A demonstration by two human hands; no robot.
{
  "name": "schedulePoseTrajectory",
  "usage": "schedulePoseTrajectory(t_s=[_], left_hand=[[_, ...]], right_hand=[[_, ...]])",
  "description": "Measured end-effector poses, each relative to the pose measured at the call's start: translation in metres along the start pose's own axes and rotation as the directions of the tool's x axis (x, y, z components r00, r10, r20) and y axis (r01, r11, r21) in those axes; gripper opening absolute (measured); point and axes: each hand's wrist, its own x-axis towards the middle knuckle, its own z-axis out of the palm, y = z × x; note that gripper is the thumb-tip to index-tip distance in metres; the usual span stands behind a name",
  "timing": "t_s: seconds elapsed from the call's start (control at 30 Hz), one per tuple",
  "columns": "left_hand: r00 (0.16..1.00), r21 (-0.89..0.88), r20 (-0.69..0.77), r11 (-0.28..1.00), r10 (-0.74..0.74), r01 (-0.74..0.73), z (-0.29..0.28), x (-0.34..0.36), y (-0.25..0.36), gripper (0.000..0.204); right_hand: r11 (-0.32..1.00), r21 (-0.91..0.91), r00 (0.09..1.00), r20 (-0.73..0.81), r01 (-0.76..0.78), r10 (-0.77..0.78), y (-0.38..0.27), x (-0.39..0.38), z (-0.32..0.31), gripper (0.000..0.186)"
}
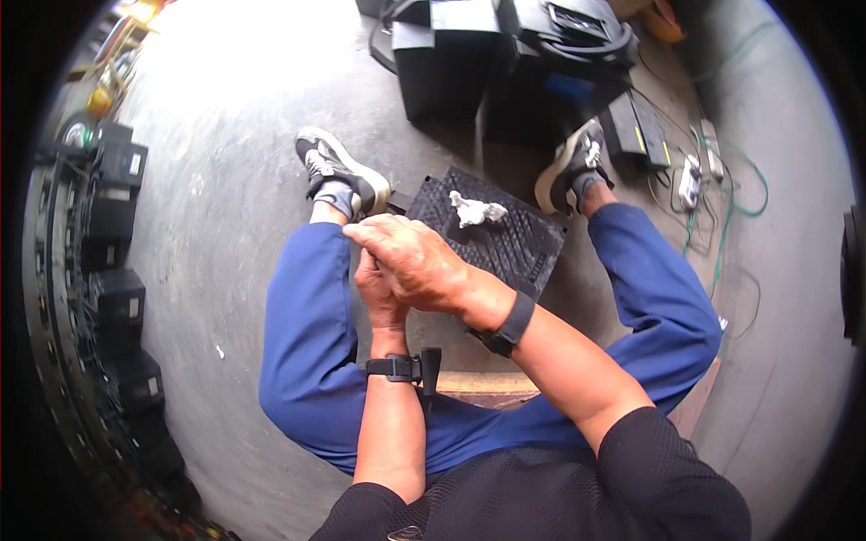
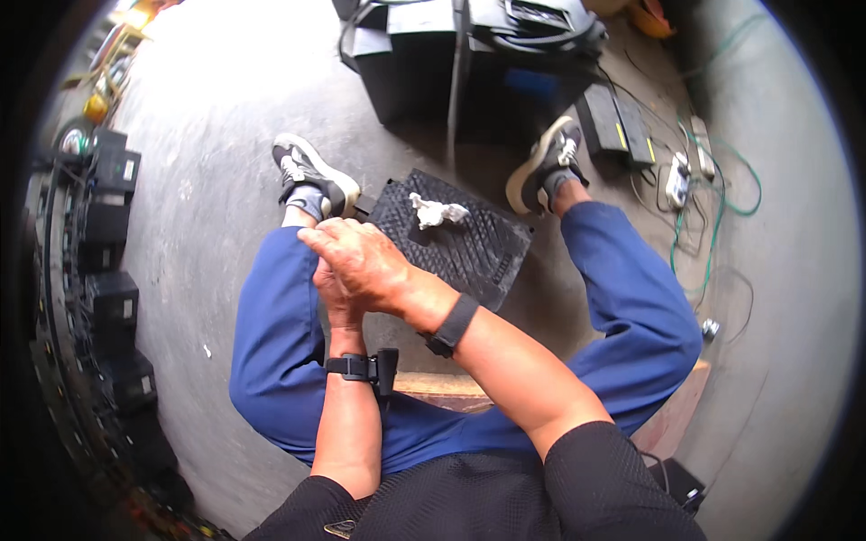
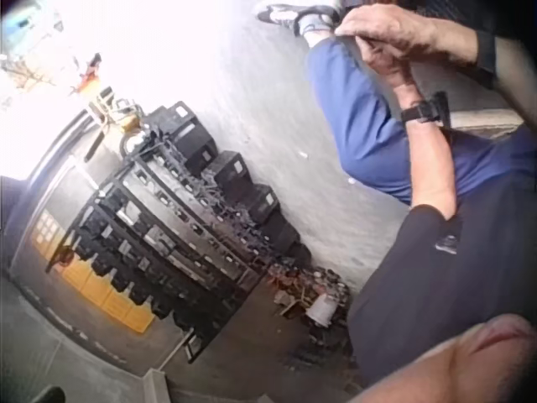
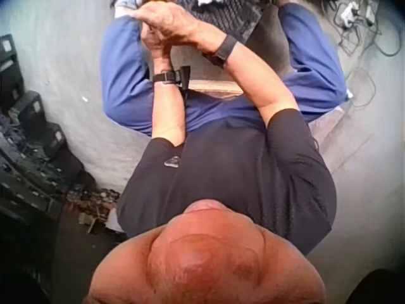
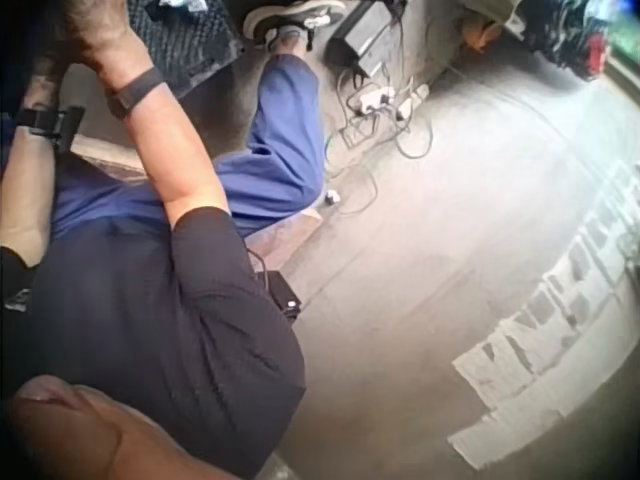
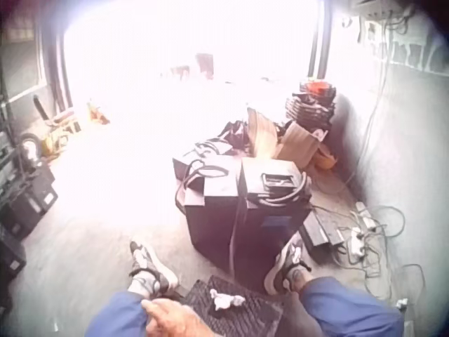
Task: The person is using a screwdriver to open a piece of equipment on the floor.
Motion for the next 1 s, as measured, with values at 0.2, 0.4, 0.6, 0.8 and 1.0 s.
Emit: schedulePoseTrajectory(t_s=[0.2,0.4,0.6,0.8,1.0], left_hand=[[1.0,0.178,0.01,0.984,0.028,-0.03,-0.004,0.001,0.004,0.032],[0.998,0.399,-0.063,0.917,0.028,-0.001,-0.007,0.006,-0.003,0.039],[0.993,0.28,-0.086,0.955,-0.077,0.099,-0.004,0.004,0.017,0.05],[1.0,0.195,0.006,0.981,-0.001,0.0,-0.005,0.006,0.062,0.072],[0.979,0.317,0.076,0.927,0.187,-0.202,-0.016,0.01,0.071,0.058]], right_hand=[[0.991,-0.043,0.991,-0.056,-0.127,0.125,-0.006,-0.008,-0.025,0.054],[0.848,-0.457,0.963,-0.134,-0.268,0.232,0.043,-0.05,-0.085,0.045],[0.854,-0.441,0.947,0.029,-0.275,0.32,0.086,-0.082,-0.071,0.033],[0.873,-0.381,0.948,-0.031,-0.305,0.318,0.089,-0.082,-0.07,0.02],[0.852,-0.408,0.919,0.073,-0.327,0.387,0.08,-0.086,-0.08,0.021]])
